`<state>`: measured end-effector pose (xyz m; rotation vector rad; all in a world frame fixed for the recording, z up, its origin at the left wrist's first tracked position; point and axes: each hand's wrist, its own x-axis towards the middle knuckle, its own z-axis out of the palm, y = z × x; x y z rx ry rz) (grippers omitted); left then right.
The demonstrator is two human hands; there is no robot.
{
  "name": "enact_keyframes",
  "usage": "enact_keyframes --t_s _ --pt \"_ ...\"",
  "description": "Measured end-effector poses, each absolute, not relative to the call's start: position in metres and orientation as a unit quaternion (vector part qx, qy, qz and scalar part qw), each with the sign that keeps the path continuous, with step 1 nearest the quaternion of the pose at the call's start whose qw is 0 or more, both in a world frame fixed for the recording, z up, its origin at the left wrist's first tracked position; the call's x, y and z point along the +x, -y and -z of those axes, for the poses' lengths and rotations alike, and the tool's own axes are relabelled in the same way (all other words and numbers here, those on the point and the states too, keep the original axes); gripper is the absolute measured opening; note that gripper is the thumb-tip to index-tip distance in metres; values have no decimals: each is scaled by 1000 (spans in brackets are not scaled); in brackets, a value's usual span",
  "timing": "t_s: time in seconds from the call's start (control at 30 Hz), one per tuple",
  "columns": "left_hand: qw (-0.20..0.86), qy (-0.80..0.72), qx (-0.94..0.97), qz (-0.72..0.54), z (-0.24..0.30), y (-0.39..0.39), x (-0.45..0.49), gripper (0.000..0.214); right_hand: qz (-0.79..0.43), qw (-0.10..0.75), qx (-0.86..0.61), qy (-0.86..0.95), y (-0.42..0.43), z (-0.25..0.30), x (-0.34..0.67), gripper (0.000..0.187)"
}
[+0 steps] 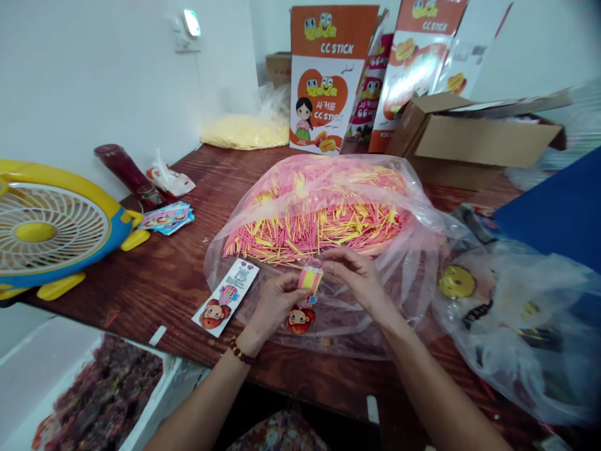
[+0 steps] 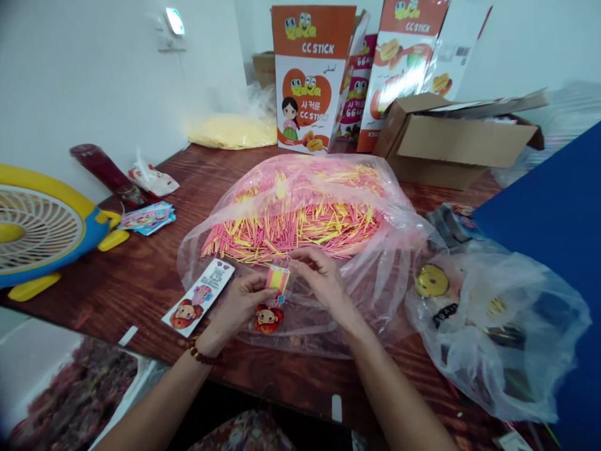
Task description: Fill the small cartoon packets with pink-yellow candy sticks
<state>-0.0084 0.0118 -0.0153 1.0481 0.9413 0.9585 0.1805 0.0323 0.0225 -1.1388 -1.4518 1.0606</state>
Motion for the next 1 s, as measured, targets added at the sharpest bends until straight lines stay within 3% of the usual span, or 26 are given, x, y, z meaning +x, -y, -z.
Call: enact_keyframes --t_s 0.1,0.23,0.67,0.83,1.0 --pt "651 -426 477 -408 12 -9 -10 24 -369 434 -436 697 -39 -40 183 15" --pt "646 -430 485 -402 11 -6 -11 24 -329 370 -429 756 -46 -50 182 25" --pt "623 -424 524 -397 8 -4 -10 27 -373 341 -433 746 -41 -55 194 28" --pt "611 -428 550 -377 7 -2 -9 22 -489 267 -428 712 -48 -55 199 14" --pt "592 -441 570 -361 10 -4 -10 19 -422 294 -403 757 -52 -53 196 6"
